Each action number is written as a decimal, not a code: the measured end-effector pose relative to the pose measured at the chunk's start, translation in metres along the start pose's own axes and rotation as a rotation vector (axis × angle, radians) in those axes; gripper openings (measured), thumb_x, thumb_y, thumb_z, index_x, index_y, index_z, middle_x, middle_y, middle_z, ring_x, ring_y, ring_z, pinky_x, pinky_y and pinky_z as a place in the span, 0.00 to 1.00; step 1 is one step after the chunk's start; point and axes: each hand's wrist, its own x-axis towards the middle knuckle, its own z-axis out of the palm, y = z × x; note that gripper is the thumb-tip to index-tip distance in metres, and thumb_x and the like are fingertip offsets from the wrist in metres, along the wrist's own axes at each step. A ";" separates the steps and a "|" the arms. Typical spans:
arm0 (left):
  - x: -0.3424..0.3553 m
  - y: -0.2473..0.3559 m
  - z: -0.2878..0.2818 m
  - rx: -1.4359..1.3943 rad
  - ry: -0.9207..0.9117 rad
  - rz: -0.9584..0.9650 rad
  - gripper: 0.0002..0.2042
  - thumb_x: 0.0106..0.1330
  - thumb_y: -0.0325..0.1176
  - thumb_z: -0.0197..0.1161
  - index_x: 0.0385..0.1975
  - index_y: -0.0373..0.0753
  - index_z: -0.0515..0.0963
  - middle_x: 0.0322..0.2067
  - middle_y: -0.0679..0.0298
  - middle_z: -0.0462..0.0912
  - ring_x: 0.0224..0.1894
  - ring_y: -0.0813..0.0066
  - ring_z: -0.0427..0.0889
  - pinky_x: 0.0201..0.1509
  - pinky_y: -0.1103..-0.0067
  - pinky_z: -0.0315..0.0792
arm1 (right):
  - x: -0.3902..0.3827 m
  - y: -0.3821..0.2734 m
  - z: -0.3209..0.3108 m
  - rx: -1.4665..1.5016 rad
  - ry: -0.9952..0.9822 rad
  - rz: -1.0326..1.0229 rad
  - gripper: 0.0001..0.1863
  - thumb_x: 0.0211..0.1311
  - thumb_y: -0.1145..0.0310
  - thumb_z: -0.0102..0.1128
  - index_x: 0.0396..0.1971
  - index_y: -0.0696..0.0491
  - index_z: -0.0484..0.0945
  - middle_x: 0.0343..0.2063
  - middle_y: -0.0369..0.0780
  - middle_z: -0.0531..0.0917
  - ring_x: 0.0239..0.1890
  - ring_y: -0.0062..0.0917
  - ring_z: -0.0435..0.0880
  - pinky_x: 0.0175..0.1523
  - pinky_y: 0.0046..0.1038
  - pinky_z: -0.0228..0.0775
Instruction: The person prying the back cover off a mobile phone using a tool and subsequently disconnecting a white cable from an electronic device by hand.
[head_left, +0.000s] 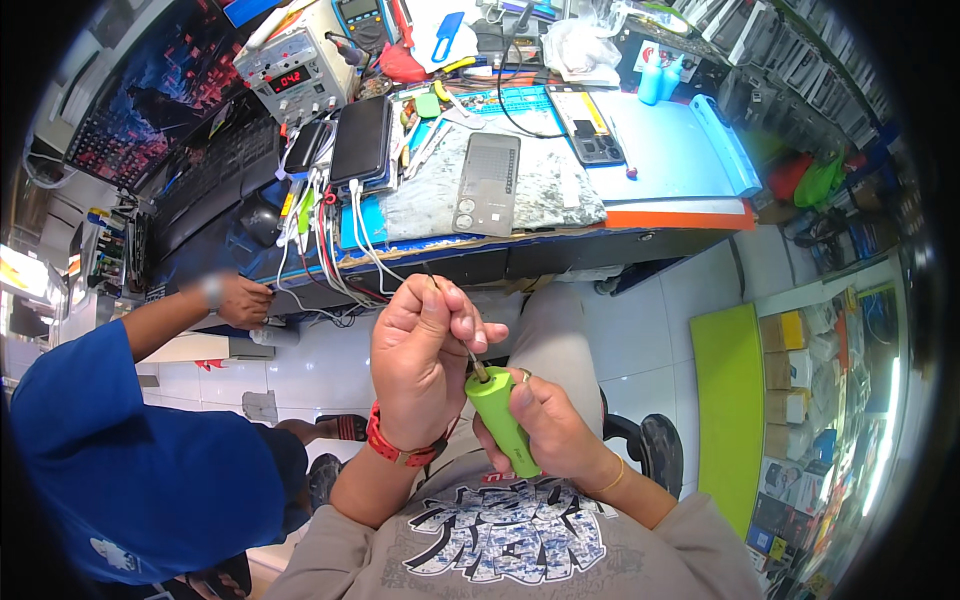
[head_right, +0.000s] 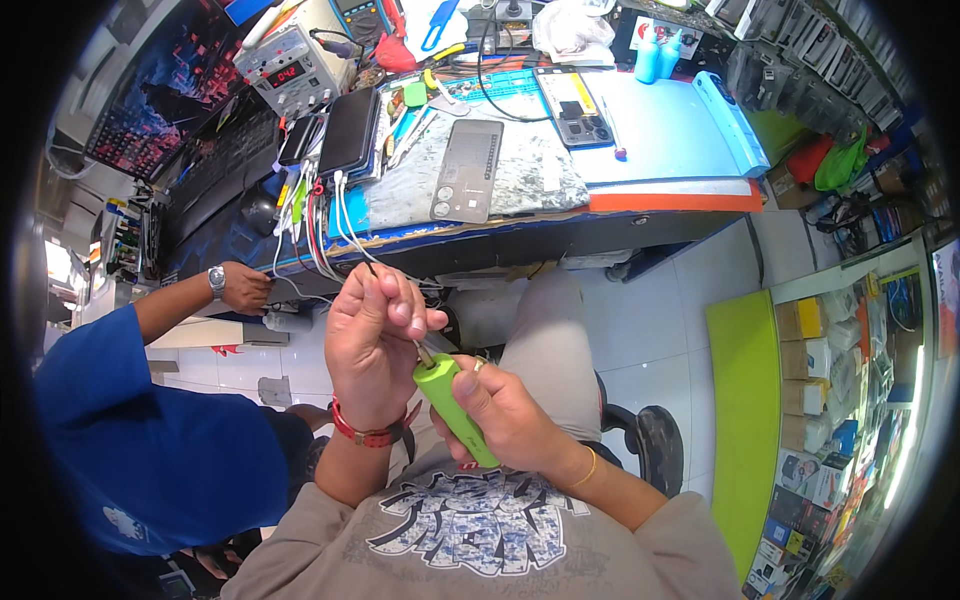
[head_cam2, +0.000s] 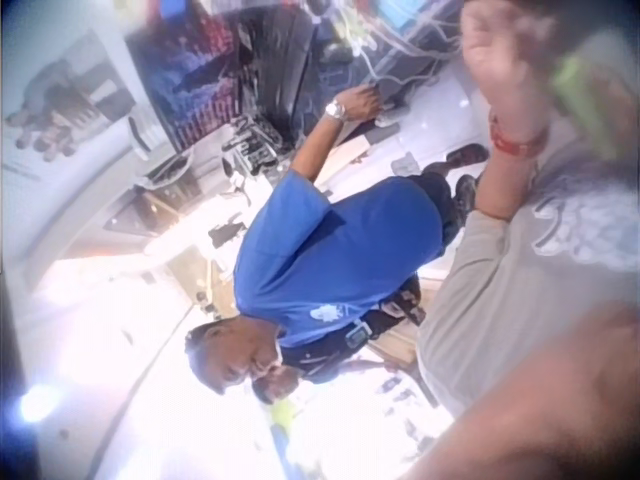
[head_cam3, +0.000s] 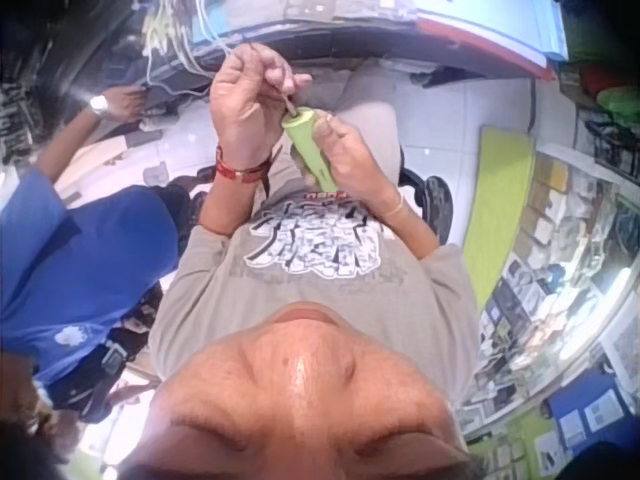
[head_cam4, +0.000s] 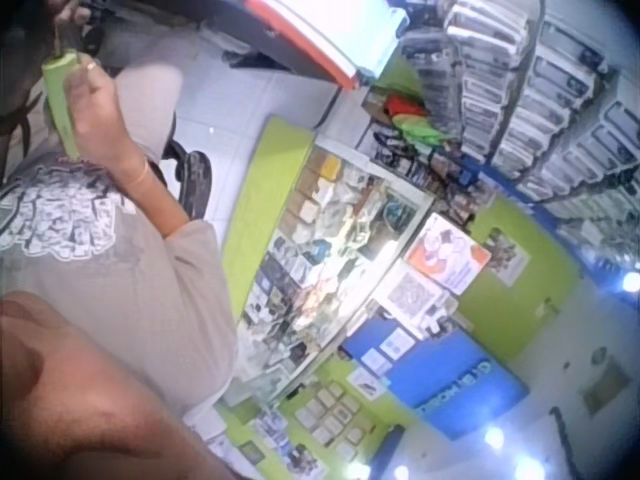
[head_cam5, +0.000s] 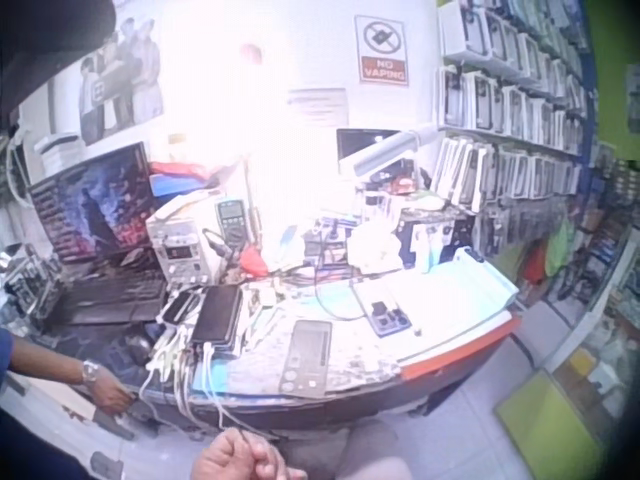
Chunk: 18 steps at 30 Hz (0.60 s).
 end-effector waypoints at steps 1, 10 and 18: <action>0.002 0.001 0.002 -0.015 -0.001 -0.012 0.09 0.89 0.35 0.55 0.44 0.39 0.75 0.34 0.65 0.78 0.34 0.77 0.82 0.56 0.65 0.89 | 0.000 -0.001 0.000 0.025 -0.009 0.006 0.35 0.85 0.34 0.46 0.64 0.54 0.72 0.34 0.37 0.84 0.26 0.18 0.84 0.30 0.22 0.76; 0.012 0.003 0.021 -0.064 0.029 -0.085 0.11 0.88 0.40 0.57 0.45 0.39 0.75 0.32 0.70 0.75 0.33 0.79 0.77 0.50 0.69 0.86 | -0.009 -0.007 -0.004 0.133 -0.060 0.100 0.43 0.80 0.25 0.39 0.61 0.56 0.72 0.30 0.43 0.81 0.20 0.22 0.81 0.26 0.24 0.76; 0.015 -0.005 0.012 0.081 -0.122 -0.120 0.15 0.90 0.40 0.51 0.57 0.33 0.78 0.46 0.53 0.90 0.52 0.58 0.91 0.64 0.61 0.85 | -0.020 -0.017 -0.019 0.581 -0.109 0.215 0.45 0.80 0.25 0.40 0.62 0.58 0.74 0.30 0.43 0.81 0.21 0.22 0.82 0.25 0.23 0.75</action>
